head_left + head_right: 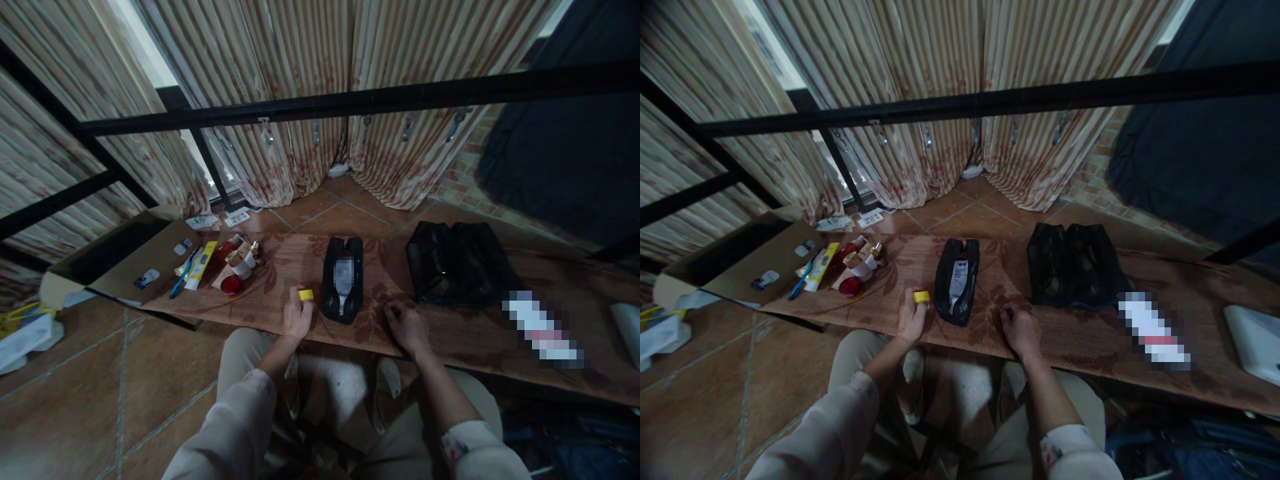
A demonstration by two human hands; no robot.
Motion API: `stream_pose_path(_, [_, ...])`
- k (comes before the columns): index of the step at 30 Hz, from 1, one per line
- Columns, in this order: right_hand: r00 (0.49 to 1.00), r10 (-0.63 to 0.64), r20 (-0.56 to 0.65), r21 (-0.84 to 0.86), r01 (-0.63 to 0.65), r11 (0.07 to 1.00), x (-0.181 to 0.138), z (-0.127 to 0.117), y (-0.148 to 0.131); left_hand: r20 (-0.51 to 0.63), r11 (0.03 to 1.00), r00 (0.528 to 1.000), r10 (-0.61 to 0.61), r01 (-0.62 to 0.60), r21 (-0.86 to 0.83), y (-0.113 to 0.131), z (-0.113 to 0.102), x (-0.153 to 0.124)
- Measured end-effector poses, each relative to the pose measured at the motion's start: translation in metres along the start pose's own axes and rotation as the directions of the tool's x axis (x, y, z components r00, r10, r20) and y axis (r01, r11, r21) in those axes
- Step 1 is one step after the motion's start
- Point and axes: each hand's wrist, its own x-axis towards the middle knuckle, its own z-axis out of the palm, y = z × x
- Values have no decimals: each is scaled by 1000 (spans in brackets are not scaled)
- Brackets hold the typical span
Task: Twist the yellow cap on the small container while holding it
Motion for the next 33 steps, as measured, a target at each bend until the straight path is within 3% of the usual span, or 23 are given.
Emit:
stream_pose_path(27, [1000, 2, -11, 5, -2, 1000, -1, 0, -1, -25, 999, 1000, -8, 9, 31, 1, 1, 0])
stream_pose_path(33, [1000, -3, -15, -12, 2, 1000, 0, 1, 0, -33, 996, 999, -38, 36, -85, -4, 3, 3])
